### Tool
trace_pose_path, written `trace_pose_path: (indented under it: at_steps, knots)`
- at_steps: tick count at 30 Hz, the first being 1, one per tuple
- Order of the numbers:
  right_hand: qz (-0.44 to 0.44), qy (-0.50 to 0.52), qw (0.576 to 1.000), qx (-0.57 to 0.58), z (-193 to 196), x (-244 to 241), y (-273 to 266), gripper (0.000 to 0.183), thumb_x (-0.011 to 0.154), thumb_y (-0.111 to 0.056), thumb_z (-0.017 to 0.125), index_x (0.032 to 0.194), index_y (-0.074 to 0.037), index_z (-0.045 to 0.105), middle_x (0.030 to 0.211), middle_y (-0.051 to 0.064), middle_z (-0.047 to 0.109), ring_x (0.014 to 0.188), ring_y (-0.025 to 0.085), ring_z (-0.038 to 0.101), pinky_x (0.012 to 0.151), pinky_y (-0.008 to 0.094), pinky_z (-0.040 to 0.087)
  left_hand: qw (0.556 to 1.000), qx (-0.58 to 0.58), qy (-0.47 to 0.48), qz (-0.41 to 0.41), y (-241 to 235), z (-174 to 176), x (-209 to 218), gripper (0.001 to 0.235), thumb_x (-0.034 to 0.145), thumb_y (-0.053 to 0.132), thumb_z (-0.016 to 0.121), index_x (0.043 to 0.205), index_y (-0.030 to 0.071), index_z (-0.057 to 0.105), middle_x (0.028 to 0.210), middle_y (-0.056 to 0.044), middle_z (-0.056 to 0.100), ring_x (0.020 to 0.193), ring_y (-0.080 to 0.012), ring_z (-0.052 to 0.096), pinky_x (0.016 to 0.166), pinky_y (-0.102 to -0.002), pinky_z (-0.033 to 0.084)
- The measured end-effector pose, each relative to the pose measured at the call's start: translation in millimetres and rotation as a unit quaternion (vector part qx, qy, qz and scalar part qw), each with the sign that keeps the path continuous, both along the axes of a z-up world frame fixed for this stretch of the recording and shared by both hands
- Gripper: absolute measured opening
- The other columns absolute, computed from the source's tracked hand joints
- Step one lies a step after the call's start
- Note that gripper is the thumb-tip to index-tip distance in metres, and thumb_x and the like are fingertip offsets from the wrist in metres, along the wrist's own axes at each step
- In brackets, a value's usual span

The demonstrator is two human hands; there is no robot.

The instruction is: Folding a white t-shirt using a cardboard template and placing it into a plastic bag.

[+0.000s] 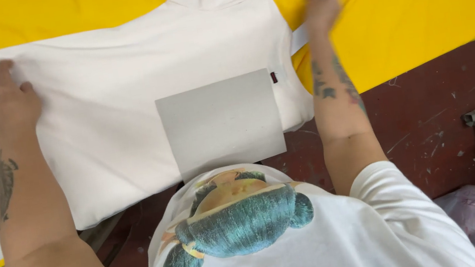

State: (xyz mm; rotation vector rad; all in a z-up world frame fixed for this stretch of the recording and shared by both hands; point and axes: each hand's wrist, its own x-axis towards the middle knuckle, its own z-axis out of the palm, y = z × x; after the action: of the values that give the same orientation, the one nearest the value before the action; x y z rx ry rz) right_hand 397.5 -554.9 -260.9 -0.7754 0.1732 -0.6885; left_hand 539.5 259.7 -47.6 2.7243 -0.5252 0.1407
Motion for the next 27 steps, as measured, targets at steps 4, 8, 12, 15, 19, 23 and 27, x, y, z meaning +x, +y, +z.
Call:
trace_pose_path:
  at_steps: [4,8,12,15,19,23,27]
  knots:
    - [-0.32,0.575,0.667,-0.348,184.1,-57.5,117.3,0.017,0.099,-0.036,0.044,0.095,-0.025,0.056,0.076,-0.006,0.065,0.072,0.015,0.066,0.073,0.037,0.052,0.977,0.001,0.192,0.093,-12.2,44.7,19.3,0.052,0.102,-0.001,0.054,0.153,0.007,0.044,0.147,-0.02,0.036,0.115,-0.0578,0.05,0.099,-0.066,0.04]
    - [-0.093,0.547,0.567,-0.608,206.3,-11.9,194.0,0.053,0.089,-0.063,0.067,0.115,-0.017,0.067,0.101,0.007,0.074,0.098,0.035,0.064,0.084,0.053,0.046,0.987,0.022,0.152,0.044,27.2,-9.0,56.7,0.033,0.096,0.008,0.072,0.127,0.005,0.063,0.127,-0.022,0.044,0.1,-0.0504,0.06,0.095,-0.056,0.046]
    - [-0.007,0.485,0.588,-0.647,161.5,30.1,179.1,0.032,0.101,-0.04,0.061,0.105,-0.009,0.055,0.094,0.024,0.07,0.09,0.053,0.062,0.075,0.059,0.043,0.988,0.091,0.127,0.001,26.5,-22.0,77.7,0.017,0.097,0.017,0.064,0.113,0.013,0.067,0.131,-0.017,0.05,0.096,-0.0451,0.066,0.081,-0.059,0.053]
    - [-0.043,0.438,0.644,-0.626,201.5,52.0,180.9,0.024,0.104,-0.03,0.061,0.099,-0.01,0.049,0.087,0.017,0.066,0.081,0.044,0.06,0.073,0.052,0.042,0.996,0.085,-0.018,0.016,31.0,-18.2,93.1,0.007,0.107,0.005,0.052,0.105,0.01,0.057,0.095,-0.01,0.063,0.074,-0.0421,0.062,0.054,-0.056,0.046]
    - [-0.073,0.42,0.662,-0.617,225.7,91.7,160.3,0.03,0.106,-0.03,0.065,0.093,-0.012,0.044,0.082,0.006,0.056,0.075,0.027,0.052,0.071,0.046,0.04,0.96,0.128,0.233,0.088,-2.7,48.5,100.8,0.018,0.112,0.02,0.049,0.114,0.009,0.062,0.121,-0.018,0.062,0.102,-0.0407,0.062,0.081,-0.052,0.052]
    - [0.032,0.512,0.65,-0.561,245.3,100.0,158.7,0.028,0.106,-0.035,0.06,0.093,-0.012,0.048,0.09,0.005,0.057,0.084,0.026,0.051,0.079,0.042,0.041,0.94,0.143,0.308,-0.043,3.4,15.4,99.4,0.053,0.094,0.036,0.06,0.142,0.014,0.055,0.148,-0.013,0.046,0.13,-0.0362,0.052,0.106,-0.048,0.041]
    - [-0.002,0.461,0.687,-0.561,261.9,112.9,154.4,0.026,0.111,-0.025,0.062,0.091,-0.014,0.049,0.088,0.0,0.054,0.082,0.018,0.048,0.074,0.039,0.04,0.962,0.171,0.207,-0.043,10.2,17.3,119.5,0.051,0.097,0.036,0.055,0.145,0.018,0.059,0.146,-0.012,0.055,0.134,-0.0328,0.05,0.104,-0.049,0.042]
